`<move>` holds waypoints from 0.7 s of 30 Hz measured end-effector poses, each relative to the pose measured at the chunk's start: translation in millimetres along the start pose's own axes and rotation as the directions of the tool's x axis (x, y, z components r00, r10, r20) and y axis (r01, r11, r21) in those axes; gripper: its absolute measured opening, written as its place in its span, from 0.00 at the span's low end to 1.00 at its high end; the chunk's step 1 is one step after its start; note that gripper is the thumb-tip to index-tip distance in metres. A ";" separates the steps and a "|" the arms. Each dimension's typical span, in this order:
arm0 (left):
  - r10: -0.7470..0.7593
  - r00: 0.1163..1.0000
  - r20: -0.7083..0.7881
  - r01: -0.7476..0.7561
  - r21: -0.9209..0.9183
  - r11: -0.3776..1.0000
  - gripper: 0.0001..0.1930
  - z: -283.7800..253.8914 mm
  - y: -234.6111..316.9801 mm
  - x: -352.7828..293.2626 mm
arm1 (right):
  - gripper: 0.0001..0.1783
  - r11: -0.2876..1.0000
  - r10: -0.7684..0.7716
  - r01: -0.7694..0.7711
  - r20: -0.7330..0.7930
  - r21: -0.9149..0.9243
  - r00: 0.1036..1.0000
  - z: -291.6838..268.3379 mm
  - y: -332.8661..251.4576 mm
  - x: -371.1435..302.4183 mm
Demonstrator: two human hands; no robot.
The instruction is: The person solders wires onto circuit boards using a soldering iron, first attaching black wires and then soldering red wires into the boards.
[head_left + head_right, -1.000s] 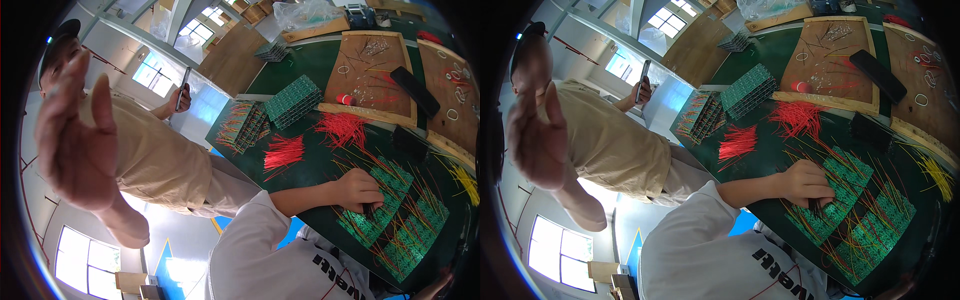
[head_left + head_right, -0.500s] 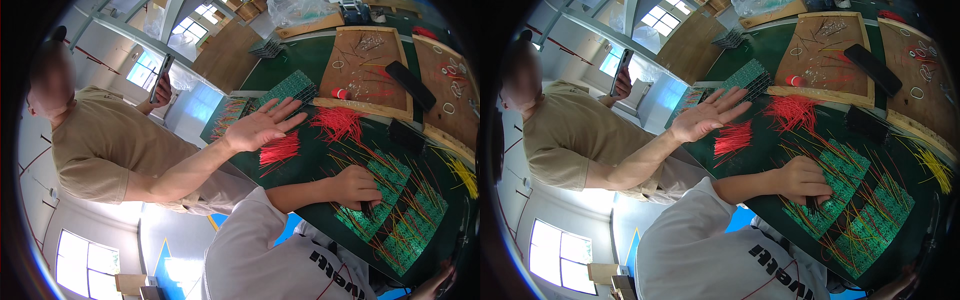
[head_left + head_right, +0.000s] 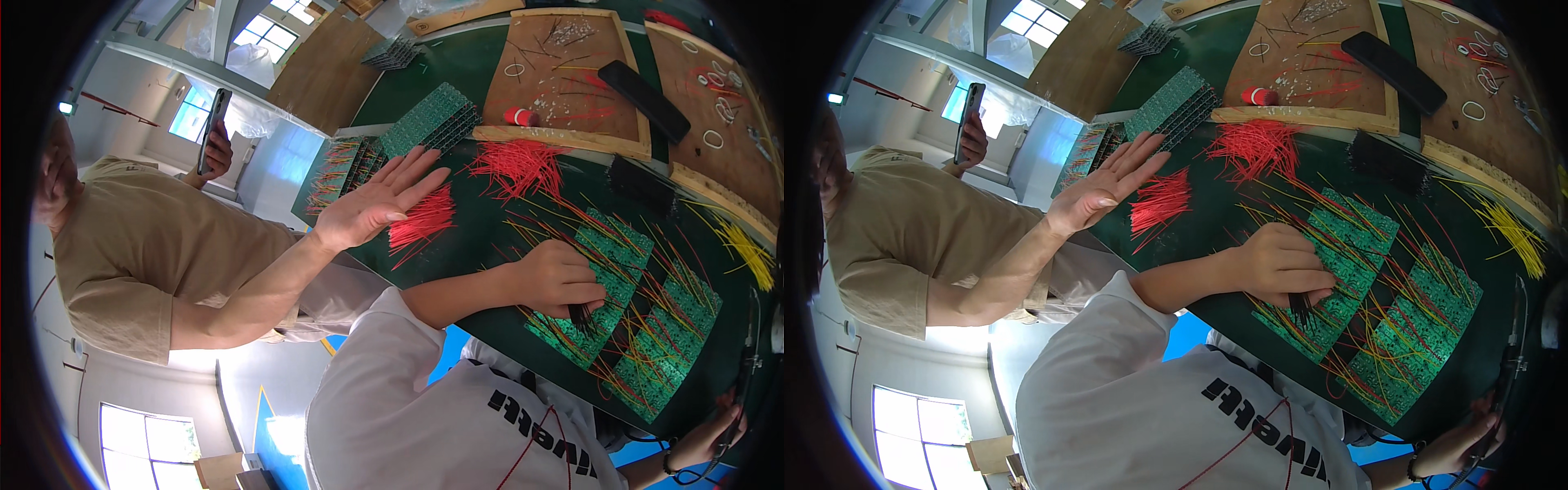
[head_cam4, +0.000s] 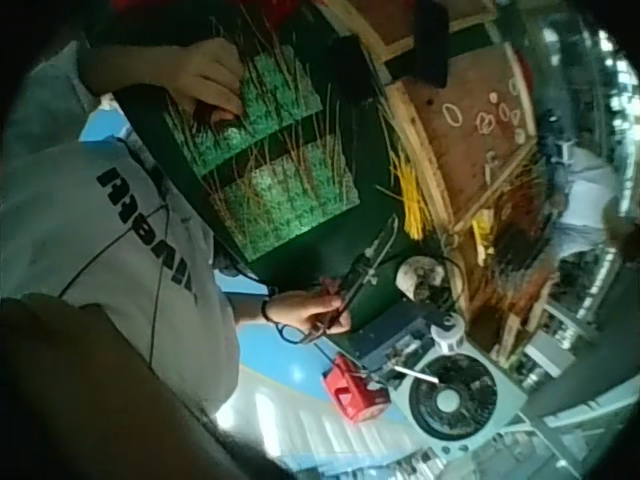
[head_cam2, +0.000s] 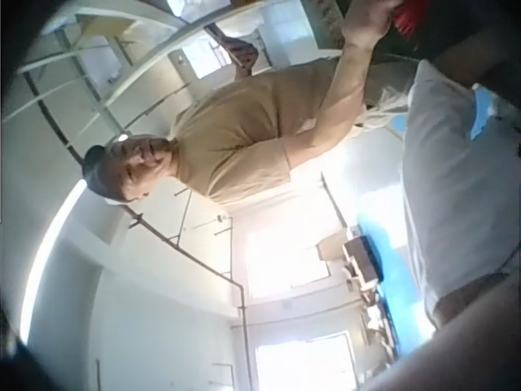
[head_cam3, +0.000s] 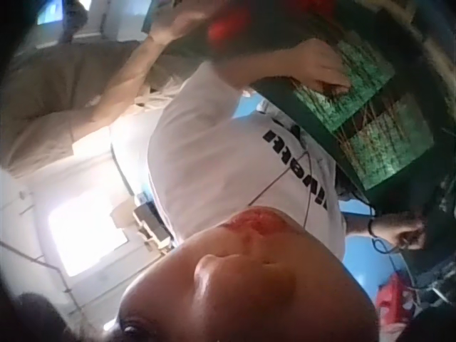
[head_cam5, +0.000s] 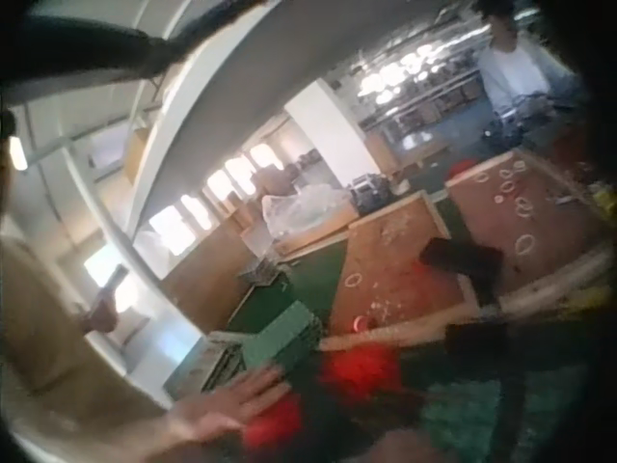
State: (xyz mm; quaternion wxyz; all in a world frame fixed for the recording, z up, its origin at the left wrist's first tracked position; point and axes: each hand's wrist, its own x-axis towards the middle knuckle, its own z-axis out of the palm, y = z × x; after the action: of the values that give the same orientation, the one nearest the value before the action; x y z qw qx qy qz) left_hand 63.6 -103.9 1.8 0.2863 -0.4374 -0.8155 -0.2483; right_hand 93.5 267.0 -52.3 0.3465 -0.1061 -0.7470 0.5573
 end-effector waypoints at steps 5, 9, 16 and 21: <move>0.033 0.999 -0.006 -0.033 0.016 0.999 0.10 -2.5 -1.7 1.6 | 0.14 0.996 0.026 -0.031 -0.056 -0.078 0.998 10.5 -16.5 -1.2; 0.032 0.998 -0.046 -0.033 -0.029 0.999 0.11 0.7 -2.1 -0.9 | 0.13 0.998 -0.017 0.015 0.037 0.066 0.999 3.5 -6.6 -0.3; -0.006 0.997 -0.071 0.003 -0.038 0.999 0.11 4.4 -0.3 -1.5 | 0.13 0.999 -0.012 0.012 0.006 0.043 1.000 3.4 -7.9 0.2; -0.035 0.998 -0.044 0.032 -0.055 0.998 0.09 3.4 2.2 0.8 | 0.13 1.000 0.007 -0.007 -0.017 -0.010 1.000 4.7 -10.2 0.6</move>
State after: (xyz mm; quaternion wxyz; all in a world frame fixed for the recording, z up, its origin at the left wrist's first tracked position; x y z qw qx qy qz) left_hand 64.3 -100.1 0.3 0.2886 -0.4254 -0.8091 -0.2848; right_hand 92.3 260.1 -43.5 0.3504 -0.1153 -0.7465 0.5538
